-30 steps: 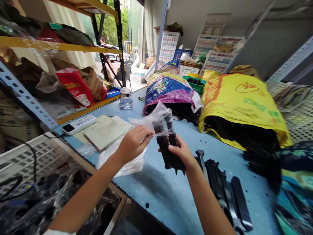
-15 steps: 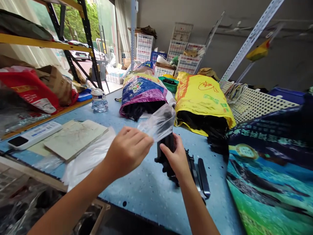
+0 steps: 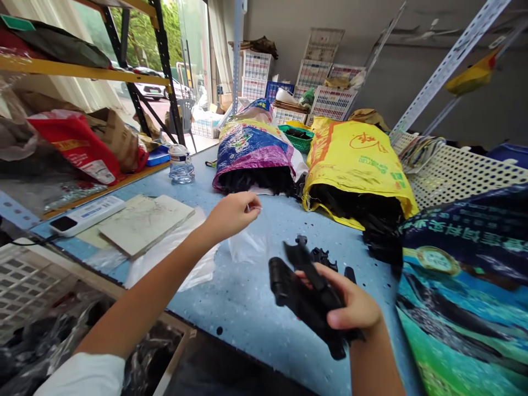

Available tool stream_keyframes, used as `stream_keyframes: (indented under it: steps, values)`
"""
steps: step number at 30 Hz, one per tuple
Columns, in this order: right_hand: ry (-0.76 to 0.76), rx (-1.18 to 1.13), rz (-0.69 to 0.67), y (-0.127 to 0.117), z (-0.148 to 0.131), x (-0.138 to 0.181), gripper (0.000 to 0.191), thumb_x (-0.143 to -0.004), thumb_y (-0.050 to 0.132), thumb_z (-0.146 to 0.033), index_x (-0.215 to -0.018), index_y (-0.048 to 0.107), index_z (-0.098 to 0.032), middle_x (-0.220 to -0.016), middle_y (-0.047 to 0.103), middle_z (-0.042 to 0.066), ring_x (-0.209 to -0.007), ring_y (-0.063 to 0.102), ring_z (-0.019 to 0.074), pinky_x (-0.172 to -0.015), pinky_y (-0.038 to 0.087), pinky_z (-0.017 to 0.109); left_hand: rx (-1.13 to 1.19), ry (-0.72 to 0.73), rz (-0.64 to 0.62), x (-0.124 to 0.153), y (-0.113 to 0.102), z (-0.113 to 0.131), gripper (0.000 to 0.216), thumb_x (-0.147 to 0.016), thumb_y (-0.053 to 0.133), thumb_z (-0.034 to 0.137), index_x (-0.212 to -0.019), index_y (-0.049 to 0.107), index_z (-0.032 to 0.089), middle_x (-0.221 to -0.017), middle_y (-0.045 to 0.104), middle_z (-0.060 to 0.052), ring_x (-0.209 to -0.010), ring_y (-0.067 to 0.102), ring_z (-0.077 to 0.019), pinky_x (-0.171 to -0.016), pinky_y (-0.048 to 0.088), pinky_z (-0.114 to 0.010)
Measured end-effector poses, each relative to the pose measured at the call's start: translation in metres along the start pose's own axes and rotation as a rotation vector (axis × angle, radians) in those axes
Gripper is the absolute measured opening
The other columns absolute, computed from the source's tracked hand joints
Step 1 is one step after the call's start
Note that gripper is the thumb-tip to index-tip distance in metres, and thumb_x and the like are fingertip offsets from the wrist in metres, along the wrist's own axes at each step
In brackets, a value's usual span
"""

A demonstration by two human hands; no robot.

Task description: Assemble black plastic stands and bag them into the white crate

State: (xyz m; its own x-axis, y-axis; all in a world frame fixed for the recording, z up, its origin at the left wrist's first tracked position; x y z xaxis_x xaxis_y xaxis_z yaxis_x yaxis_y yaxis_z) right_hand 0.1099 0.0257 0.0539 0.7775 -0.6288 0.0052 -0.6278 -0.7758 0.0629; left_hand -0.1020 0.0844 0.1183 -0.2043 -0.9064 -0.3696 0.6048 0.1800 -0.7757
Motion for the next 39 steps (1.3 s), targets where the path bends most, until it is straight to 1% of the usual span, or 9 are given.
stream_keyframes:
  steps: [5, 8, 12, 19, 25, 30, 32, 35, 39]
  values:
    - [-0.098, -0.069, 0.120, 0.004, 0.015, -0.011, 0.058, -0.057, 0.068, -0.040, -0.107, 0.046, -0.022, -0.094, 0.054, 0.005, -0.075, 0.057, 0.0209, -0.064, 0.044, 0.032, 0.285, -0.109, -0.122, 0.004, 0.002, 0.008, 0.019, -0.073, 0.043, 0.029, -0.074, 0.056, 0.016, -0.062, 0.054, 0.001, -0.057, 0.051, -0.0108, -0.053, 0.037, -0.022]
    - [0.011, 0.136, 0.091, 0.005, 0.018, -0.016, 0.047, -0.060, 0.067, -0.036, -0.101, 0.052, -0.020, -0.088, 0.056, 0.002, -0.079, 0.053, 0.0187, -0.068, 0.042, 0.028, 0.298, -0.045, -0.171, 0.010, -0.004, 0.021, 0.018, -0.073, 0.044, 0.029, -0.075, 0.057, 0.016, -0.060, 0.053, 0.002, -0.055, 0.049, -0.0096, -0.051, 0.036, -0.020]
    - [0.150, 0.252, 0.218, -0.003, 0.019, -0.014, 0.033, -0.067, 0.061, -0.031, -0.098, 0.056, -0.021, -0.082, 0.057, -0.001, -0.075, 0.052, 0.0166, -0.065, 0.042, 0.027, 0.163, 0.080, -0.160, 0.026, -0.013, 0.039, 0.016, -0.075, 0.044, 0.024, -0.073, 0.058, 0.017, -0.058, 0.053, 0.003, -0.053, 0.047, -0.0088, -0.050, 0.033, -0.020]
    - [0.128, 0.038, 0.391, -0.006, 0.017, -0.017, 0.037, -0.066, 0.062, -0.031, -0.099, 0.053, -0.019, -0.080, 0.060, 0.002, -0.066, 0.057, 0.0173, -0.057, 0.045, 0.029, -0.049, 0.413, -0.240, 0.036, -0.005, 0.056, 0.014, -0.078, 0.043, 0.017, -0.077, 0.057, 0.017, -0.078, 0.057, -0.001, -0.074, 0.050, -0.0126, -0.066, 0.037, -0.023]
    - [-0.136, -0.316, 0.439, 0.004, 0.008, -0.022, 0.021, -0.070, 0.052, -0.034, -0.081, 0.051, -0.017, -0.063, 0.063, 0.004, -0.046, 0.056, 0.0154, -0.043, 0.041, 0.025, -0.231, 0.591, -0.196, 0.048, -0.001, 0.062, 0.017, -0.078, 0.042, 0.017, -0.083, 0.058, 0.018, -0.094, 0.054, -0.006, -0.093, 0.044, -0.0196, -0.081, 0.033, -0.034]
    - [-0.220, -0.325, 0.503, 0.007, 0.006, -0.018, 0.025, -0.065, 0.052, -0.038, -0.078, 0.051, -0.018, -0.059, 0.061, 0.002, -0.043, 0.055, 0.0165, -0.039, 0.041, 0.026, 0.157, 0.345, -0.420, 0.051, 0.005, 0.044, 0.026, -0.078, 0.044, 0.038, -0.079, 0.058, 0.016, -0.084, 0.058, -0.005, -0.079, 0.052, -0.0155, -0.073, 0.040, -0.028]
    - [-0.219, -0.294, 0.552, 0.008, 0.005, -0.017, 0.024, -0.063, 0.056, -0.035, -0.080, 0.052, -0.018, -0.056, 0.059, -0.001, -0.043, 0.054, 0.0164, -0.039, 0.041, 0.027, 0.417, 0.130, -0.254, 0.043, 0.007, 0.033, 0.037, -0.079, 0.037, 0.046, -0.073, 0.057, 0.015, -0.077, 0.058, -0.005, -0.076, 0.053, -0.0160, -0.072, 0.041, -0.030]
    - [-0.210, -0.105, 0.601, 0.012, 0.002, -0.022, 0.029, -0.062, 0.061, -0.031, -0.088, 0.054, -0.020, -0.066, 0.060, -0.001, -0.059, 0.058, 0.0176, -0.053, 0.046, 0.029, 0.945, -0.135, 0.087, 0.034, 0.022, 0.027, 0.044, -0.074, 0.040, 0.054, -0.087, 0.054, 0.015, -0.092, 0.057, -0.008, -0.088, 0.053, -0.0182, -0.076, 0.042, -0.032]
    - [-0.234, 0.396, 0.807, 0.025, -0.008, -0.032, 0.027, -0.069, 0.056, -0.028, -0.096, 0.054, -0.021, -0.090, 0.058, 0.003, -0.086, 0.053, 0.0211, -0.077, 0.042, 0.035, 1.427, -0.307, 0.121, 0.031, 0.063, 0.047, 0.046, -0.068, 0.058, 0.041, -0.104, 0.047, 0.015, -0.101, 0.057, -0.009, -0.092, 0.054, -0.0190, -0.079, 0.043, -0.031]
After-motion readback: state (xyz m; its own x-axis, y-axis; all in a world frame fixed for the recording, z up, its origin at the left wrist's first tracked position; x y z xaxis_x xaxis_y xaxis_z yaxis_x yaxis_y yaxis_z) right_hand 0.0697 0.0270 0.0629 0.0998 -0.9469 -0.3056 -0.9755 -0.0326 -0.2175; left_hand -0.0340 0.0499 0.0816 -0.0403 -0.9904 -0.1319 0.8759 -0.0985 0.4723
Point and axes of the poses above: each hand's wrist, its own x-axis away from the middle knuckle, its own y-axis out of the palm, z = x × y, the point moved 3 cm from there along -x, towards the middle knuckle
